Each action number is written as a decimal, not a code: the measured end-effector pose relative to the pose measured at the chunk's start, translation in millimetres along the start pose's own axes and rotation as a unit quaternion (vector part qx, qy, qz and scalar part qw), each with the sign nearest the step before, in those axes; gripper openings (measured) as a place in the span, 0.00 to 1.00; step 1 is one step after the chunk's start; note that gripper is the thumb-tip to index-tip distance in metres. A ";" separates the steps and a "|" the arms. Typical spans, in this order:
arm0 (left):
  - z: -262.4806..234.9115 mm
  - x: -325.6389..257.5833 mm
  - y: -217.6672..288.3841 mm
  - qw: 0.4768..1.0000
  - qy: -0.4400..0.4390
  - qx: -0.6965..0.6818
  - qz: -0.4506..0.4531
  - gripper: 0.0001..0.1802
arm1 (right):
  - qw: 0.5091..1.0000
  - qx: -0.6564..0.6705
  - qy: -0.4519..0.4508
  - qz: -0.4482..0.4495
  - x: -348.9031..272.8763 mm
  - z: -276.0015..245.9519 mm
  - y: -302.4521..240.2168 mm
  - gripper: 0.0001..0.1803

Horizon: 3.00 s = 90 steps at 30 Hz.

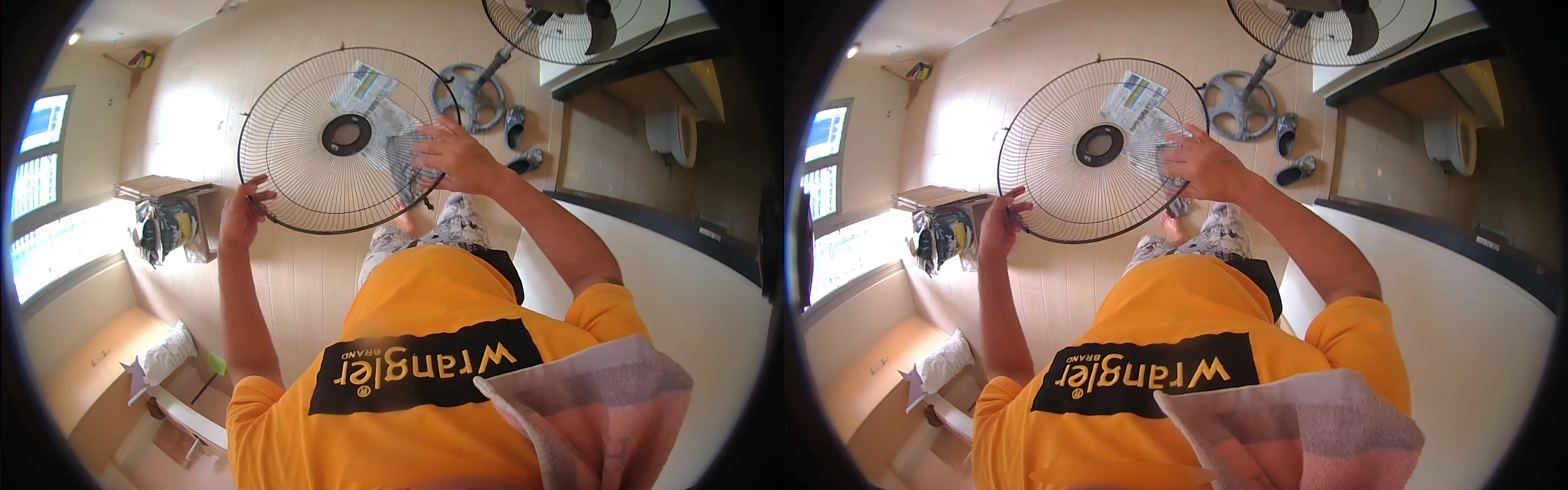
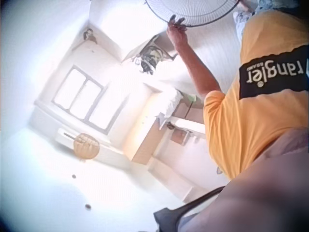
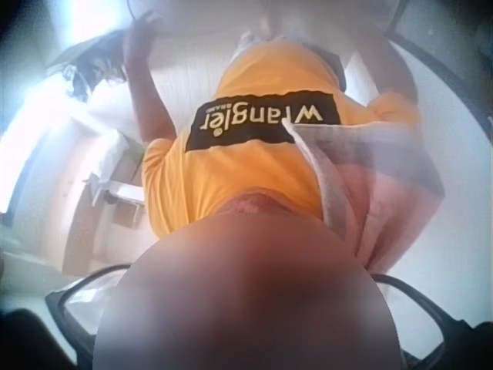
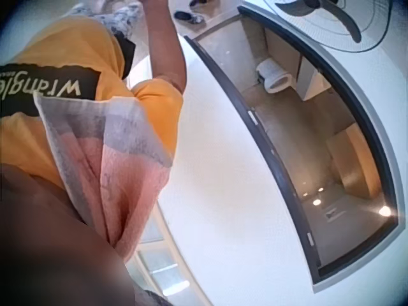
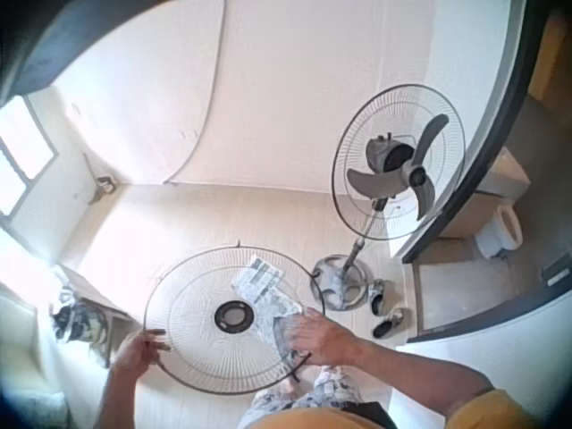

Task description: The person assembles a standing fan by attaching the fan blades to the motor, securing the front cage, and placing the completed unit on a counter. The person handles fan blades, a fan cage, and the fan motor.

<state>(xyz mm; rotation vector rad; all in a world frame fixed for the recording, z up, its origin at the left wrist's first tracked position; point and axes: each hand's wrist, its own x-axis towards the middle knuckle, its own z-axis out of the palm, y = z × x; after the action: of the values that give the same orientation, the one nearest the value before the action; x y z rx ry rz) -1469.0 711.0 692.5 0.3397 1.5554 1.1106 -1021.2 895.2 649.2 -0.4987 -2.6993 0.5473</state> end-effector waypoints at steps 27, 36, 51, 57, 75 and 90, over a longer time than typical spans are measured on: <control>290.9 22.5 115.4 0.892 0.004 -0.173 0.417 0.30 | 0.689 0.378 0.557 0.268 -43.3 -201.9 96.9 0.25; 384.5 107.6 134.8 0.843 -0.119 -0.054 0.522 0.32 | 0.676 0.044 0.662 0.321 -64.6 -252.1 166.9 0.31; 499.1 113.6 103.9 0.863 0.017 0.123 0.489 0.38 | 0.713 -0.031 0.585 0.384 -90.1 -317.7 303.7 0.33; 499.4 131.3 80.1 0.871 0.038 0.067 0.485 0.38 | 0.735 -0.070 0.590 0.326 -86.2 -299.9 324.3 0.28; 504.1 135.2 81.0 0.871 0.028 0.048 0.487 0.43 | 0.745 0.044 0.587 0.312 -98.5 -291.4 335.5 0.30; 519.2 118.6 115.5 0.827 0.142 0.241 0.487 0.54 | 0.800 0.175 0.486 0.306 -101.9 -336.9 338.8 0.47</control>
<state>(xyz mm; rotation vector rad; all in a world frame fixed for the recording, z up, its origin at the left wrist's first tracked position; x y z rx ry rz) -1087.9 1095.5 754.6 1.5022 1.9734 1.5483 -708.8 1250.4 771.0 -1.1606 -1.3850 0.6754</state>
